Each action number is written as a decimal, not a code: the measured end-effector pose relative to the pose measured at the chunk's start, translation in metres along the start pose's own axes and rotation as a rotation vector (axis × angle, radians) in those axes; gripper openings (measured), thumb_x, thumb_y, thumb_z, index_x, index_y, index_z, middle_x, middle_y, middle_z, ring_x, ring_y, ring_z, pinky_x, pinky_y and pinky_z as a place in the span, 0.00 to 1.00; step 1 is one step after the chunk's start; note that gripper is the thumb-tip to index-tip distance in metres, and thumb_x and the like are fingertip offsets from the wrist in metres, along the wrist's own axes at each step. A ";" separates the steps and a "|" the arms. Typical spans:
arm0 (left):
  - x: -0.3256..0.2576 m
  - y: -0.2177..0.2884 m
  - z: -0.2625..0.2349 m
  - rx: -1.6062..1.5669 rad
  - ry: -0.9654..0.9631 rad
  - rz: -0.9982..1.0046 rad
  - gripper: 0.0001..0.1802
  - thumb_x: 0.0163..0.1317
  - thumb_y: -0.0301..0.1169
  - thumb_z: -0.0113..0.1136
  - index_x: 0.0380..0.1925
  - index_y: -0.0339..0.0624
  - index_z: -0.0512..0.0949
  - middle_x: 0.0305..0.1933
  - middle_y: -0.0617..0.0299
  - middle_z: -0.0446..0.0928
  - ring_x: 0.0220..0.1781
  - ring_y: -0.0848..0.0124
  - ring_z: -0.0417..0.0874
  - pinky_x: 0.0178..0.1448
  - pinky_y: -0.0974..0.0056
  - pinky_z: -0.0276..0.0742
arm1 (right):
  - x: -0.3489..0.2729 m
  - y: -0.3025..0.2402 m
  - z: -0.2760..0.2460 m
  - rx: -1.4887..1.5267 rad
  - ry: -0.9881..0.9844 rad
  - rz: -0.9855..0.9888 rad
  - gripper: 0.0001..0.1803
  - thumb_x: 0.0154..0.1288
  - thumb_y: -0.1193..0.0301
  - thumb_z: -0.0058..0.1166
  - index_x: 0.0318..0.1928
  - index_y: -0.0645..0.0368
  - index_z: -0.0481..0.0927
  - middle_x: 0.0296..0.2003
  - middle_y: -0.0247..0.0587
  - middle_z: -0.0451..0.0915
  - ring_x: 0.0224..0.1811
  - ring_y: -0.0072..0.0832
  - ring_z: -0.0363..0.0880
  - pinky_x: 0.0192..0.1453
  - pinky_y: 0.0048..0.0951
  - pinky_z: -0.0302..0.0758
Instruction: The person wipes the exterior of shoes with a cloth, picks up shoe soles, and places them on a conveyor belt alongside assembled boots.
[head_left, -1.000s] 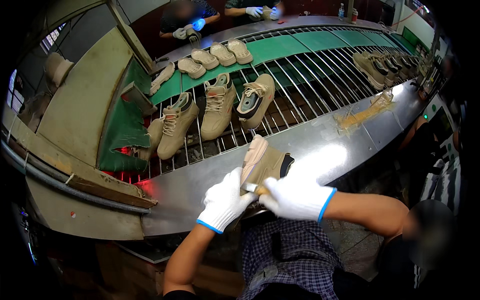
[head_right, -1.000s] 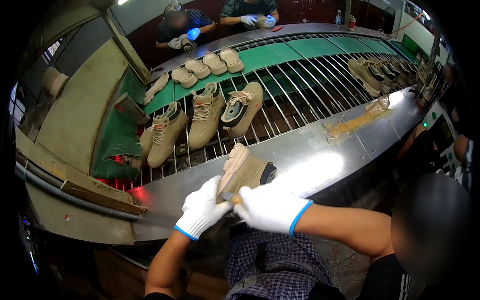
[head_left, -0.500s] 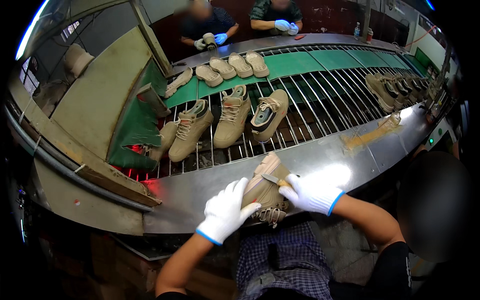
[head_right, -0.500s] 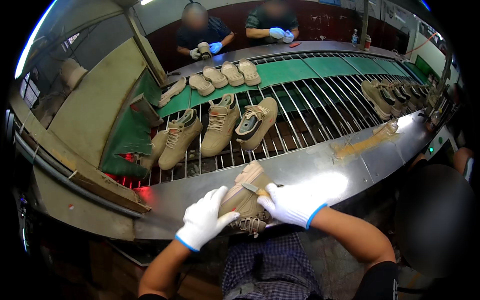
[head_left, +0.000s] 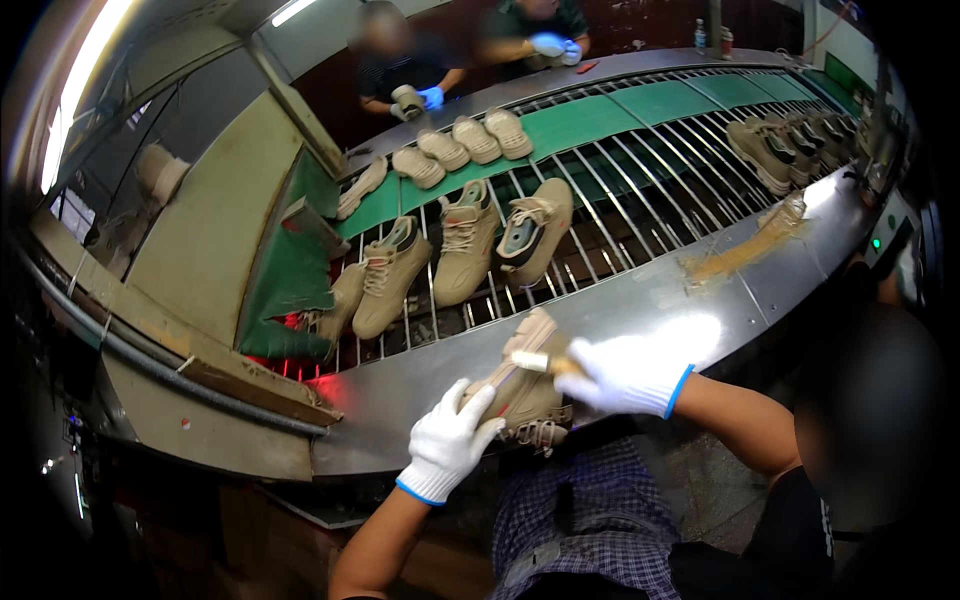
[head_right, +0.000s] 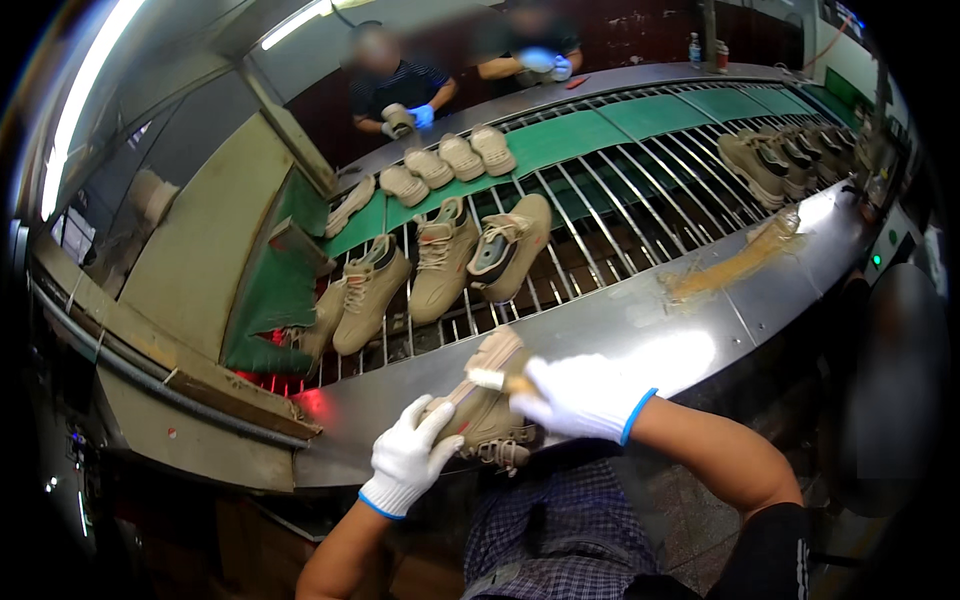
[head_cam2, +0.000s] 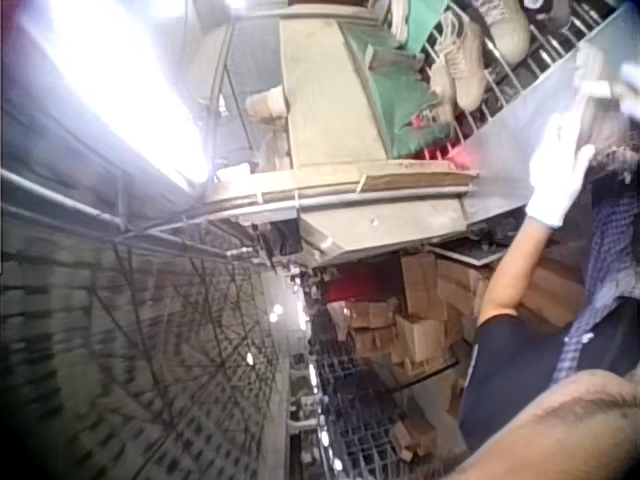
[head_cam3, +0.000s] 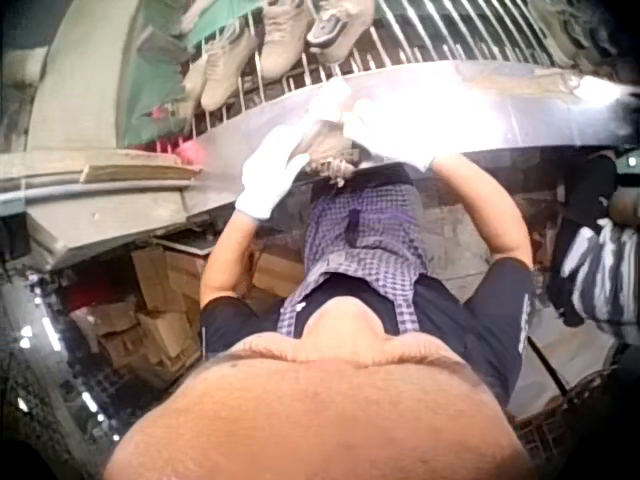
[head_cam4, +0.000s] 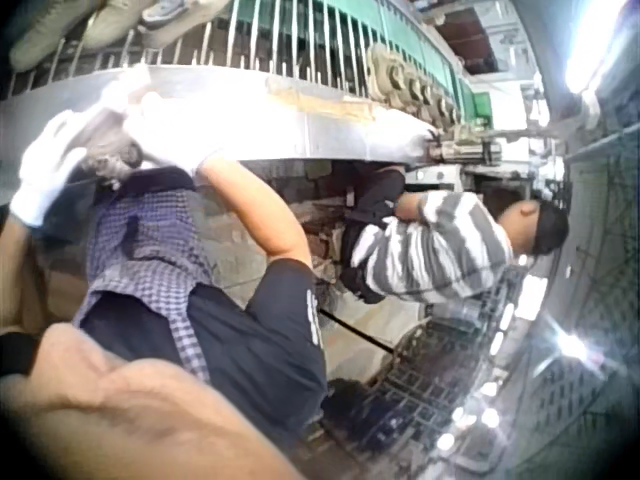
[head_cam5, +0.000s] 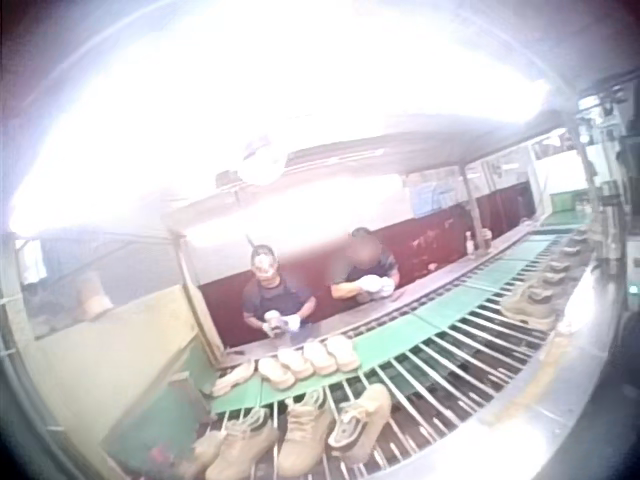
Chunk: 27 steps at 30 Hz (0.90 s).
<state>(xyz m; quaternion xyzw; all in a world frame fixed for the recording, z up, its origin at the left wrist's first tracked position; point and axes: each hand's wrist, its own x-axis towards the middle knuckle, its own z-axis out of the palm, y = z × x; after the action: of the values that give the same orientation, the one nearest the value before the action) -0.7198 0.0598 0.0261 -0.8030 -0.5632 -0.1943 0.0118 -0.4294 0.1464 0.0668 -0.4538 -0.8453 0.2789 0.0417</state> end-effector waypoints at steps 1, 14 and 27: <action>0.004 0.000 -0.002 -0.010 0.001 0.005 0.29 0.61 0.43 0.77 0.61 0.50 0.84 0.63 0.44 0.81 0.50 0.46 0.90 0.51 0.52 0.89 | 0.009 0.015 0.004 0.010 0.134 0.036 0.30 0.79 0.43 0.49 0.49 0.62 0.76 0.29 0.58 0.85 0.32 0.57 0.87 0.40 0.54 0.83; 0.100 0.021 0.010 0.000 -0.337 -0.343 0.36 0.77 0.59 0.50 0.68 0.40 0.72 0.61 0.42 0.84 0.59 0.45 0.88 0.63 0.44 0.82 | -0.011 0.098 0.026 -0.194 0.191 0.495 0.29 0.72 0.46 0.57 0.56 0.58 0.78 0.45 0.56 0.86 0.45 0.46 0.90 0.50 0.50 0.86; 0.096 0.042 0.027 -0.012 -0.391 -0.166 0.33 0.77 0.59 0.50 0.63 0.42 0.75 0.50 0.40 0.87 0.45 0.41 0.90 0.51 0.41 0.85 | -0.031 0.013 0.091 0.253 0.178 0.483 0.39 0.60 0.36 0.69 0.54 0.60 0.88 0.46 0.52 0.91 0.48 0.45 0.91 0.58 0.40 0.84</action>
<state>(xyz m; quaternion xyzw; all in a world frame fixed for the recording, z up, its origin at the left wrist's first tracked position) -0.6459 0.1373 0.0411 -0.7763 -0.6179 -0.0385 -0.1185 -0.4307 0.0883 -0.0109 -0.6560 -0.6642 0.3430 0.1040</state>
